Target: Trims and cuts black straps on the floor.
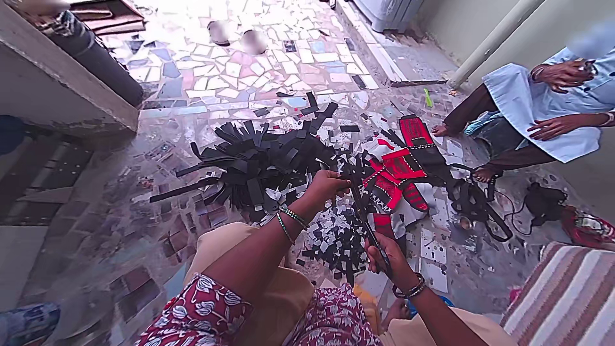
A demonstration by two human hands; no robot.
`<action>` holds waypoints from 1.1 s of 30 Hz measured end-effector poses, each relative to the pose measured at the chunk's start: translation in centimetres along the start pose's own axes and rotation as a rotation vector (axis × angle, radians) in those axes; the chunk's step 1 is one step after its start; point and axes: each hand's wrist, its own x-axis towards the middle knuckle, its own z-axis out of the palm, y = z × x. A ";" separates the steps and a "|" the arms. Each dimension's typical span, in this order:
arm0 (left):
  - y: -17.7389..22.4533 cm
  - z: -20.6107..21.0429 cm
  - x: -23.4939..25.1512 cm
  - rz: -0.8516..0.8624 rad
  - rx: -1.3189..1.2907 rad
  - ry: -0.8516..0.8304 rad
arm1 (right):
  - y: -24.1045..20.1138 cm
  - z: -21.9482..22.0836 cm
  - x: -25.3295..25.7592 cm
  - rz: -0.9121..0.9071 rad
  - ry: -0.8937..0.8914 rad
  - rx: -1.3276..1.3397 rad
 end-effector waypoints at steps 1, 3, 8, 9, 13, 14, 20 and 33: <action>0.0 -0.2 -0.1 -0.006 -0.005 0.003 | 0.1 0.2 0.0 -0.003 0.000 0.001; 0.1 -0.5 -0.2 -0.010 0.003 0.003 | 0.2 0.4 0.2 -0.003 -0.003 -0.027; -1.0 -0.3 0.8 0.057 -0.001 -0.017 | 0.8 -0.3 0.2 -0.013 -0.013 -0.177; -1.3 -0.3 0.8 0.057 0.008 -0.018 | 0.9 -0.1 0.2 -0.013 -0.019 -0.194; -1.5 0.3 -0.1 0.024 0.047 -0.047 | 0.9 -0.1 0.2 -0.007 -0.061 -0.211; -1.5 0.4 -0.1 0.020 0.054 -0.052 | 1.0 -0.1 0.1 -0.013 -0.060 -0.212; -1.5 0.8 0.3 0.003 0.051 -0.061 | 0.8 -0.5 0.0 -0.027 -0.032 -0.146; -1.8 0.2 0.2 0.040 0.034 -0.083 | 0.8 -0.2 0.3 -0.004 -0.042 -0.241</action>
